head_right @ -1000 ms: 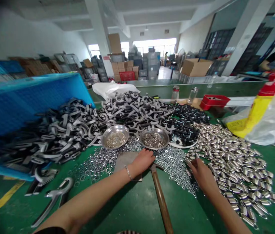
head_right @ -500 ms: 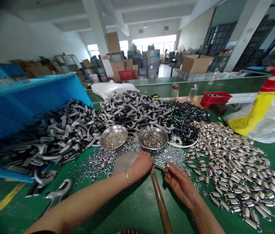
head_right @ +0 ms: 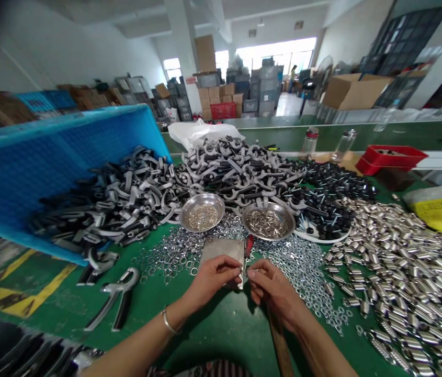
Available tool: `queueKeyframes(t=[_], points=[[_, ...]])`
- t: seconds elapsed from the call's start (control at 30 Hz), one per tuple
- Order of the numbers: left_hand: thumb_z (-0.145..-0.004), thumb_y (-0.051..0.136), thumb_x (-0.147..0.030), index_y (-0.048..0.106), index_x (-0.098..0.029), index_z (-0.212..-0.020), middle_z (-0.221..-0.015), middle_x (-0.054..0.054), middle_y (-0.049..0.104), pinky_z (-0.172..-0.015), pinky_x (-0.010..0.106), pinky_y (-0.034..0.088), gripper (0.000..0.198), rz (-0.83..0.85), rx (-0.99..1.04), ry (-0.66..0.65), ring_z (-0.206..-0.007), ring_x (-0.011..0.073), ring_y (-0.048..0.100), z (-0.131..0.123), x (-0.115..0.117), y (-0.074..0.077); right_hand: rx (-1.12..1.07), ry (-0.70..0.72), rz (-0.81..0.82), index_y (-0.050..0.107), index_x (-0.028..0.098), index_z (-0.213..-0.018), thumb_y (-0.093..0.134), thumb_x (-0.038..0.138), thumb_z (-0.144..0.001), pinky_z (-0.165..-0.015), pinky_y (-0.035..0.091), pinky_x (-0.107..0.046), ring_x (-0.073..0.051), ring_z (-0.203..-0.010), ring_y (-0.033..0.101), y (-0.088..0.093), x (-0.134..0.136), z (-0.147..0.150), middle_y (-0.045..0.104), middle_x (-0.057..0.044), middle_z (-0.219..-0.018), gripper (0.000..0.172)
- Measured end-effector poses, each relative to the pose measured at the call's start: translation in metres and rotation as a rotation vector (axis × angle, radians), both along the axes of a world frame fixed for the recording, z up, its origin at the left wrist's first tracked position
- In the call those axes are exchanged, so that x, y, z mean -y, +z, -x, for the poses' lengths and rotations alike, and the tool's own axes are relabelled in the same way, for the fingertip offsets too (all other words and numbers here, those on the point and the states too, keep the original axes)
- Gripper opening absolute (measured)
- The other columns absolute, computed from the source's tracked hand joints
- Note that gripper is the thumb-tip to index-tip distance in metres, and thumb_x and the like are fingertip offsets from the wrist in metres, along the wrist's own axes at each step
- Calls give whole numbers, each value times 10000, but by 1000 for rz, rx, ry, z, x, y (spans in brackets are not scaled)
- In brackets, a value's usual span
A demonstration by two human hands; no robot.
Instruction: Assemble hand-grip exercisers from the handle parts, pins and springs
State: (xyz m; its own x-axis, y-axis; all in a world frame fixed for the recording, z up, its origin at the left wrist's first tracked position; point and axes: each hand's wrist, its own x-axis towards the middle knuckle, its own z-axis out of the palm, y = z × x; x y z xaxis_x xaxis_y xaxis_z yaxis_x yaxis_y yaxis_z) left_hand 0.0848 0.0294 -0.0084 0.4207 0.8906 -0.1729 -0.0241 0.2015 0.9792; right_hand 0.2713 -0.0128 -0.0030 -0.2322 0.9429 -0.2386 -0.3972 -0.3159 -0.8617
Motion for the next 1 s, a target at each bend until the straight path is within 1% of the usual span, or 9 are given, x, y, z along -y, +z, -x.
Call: queueKeyframes(t=[0.27,0.33,0.4,0.47,0.53,0.63,0.77,0.9,1.0], points=[[-773,772,-394,713,-99,-961,-761,78,717,-738,297,533,354,72,148,21,-696,167,686,31,20,9,-265,133,280,655,144,-790,782,304,-820,-453,284,-154,-34,-511,295,-2,-1,32,450,49,-647,207],[-827,713,-405,715,-110,-981,-797,90,715,-733,318,540,332,-75,57,4,-719,187,687,36,21,7,-274,114,341,669,148,-799,825,314,-771,-465,307,-150,-31,-519,324,-10,-3,35,472,42,-674,229],[-908,607,-374,714,-142,-1023,-896,107,717,-792,348,536,280,-371,-177,-12,-835,218,684,41,24,6,-149,49,294,683,180,-848,826,373,-760,-480,351,-169,-52,-524,374,-18,-9,37,484,46,-659,256],[-963,510,-314,692,-180,-1092,-991,105,708,-864,356,516,260,-638,-436,-39,-952,228,658,50,25,7,104,-22,160,689,225,-919,794,462,-768,-514,417,-210,-99,-546,463,-19,-17,39,519,42,-627,300],[-974,496,-305,644,-205,-1169,-1060,90,694,-886,337,511,264,-738,-575,-84,-997,219,643,65,20,10,392,-56,7,694,257,-974,775,540,-746,-599,493,-266,-167,-632,579,-13,-25,40,621,8,-680,372],[-979,497,-287,610,-208,-1185,-1140,80,667,-935,327,504,248,-764,-700,-13,-1060,205,618,106,-16,16,616,-51,-132,707,291,-980,765,604,-700,-731,551,-334,-257,-799,673,3,-33,41,732,-55,-910,424],[-940,396,-57,564,-144,-1232,-1233,133,612,-1081,397,409,348,-731,-1164,330,-1185,221,553,169,-105,17,590,-15,-90,713,311,-1004,767,634,-666,-807,580,-395,-312,-910,707,10,-41,55,740,-86,-1080,471],[-824,417,63,517,-93,-1307,-1175,182,606,-1019,424,447,518,-656,-1228,321,-1123,256,597,196,-173,11,476,28,-5,715,274,-954,802,611,-651,-784,583,-393,-292,-838,729,1,-46,84,755,-80,-914,461],[-789,481,35,457,-161,-1393,-1125,142,605,-926,387,498,635,-635,-1195,272,-1002,241,642,201,-185,16,379,-56,31,699,256,-918,828,563,-656,-730,581,-355,-249,-770,724,-2,-46,98,744,-55,-818,424]])
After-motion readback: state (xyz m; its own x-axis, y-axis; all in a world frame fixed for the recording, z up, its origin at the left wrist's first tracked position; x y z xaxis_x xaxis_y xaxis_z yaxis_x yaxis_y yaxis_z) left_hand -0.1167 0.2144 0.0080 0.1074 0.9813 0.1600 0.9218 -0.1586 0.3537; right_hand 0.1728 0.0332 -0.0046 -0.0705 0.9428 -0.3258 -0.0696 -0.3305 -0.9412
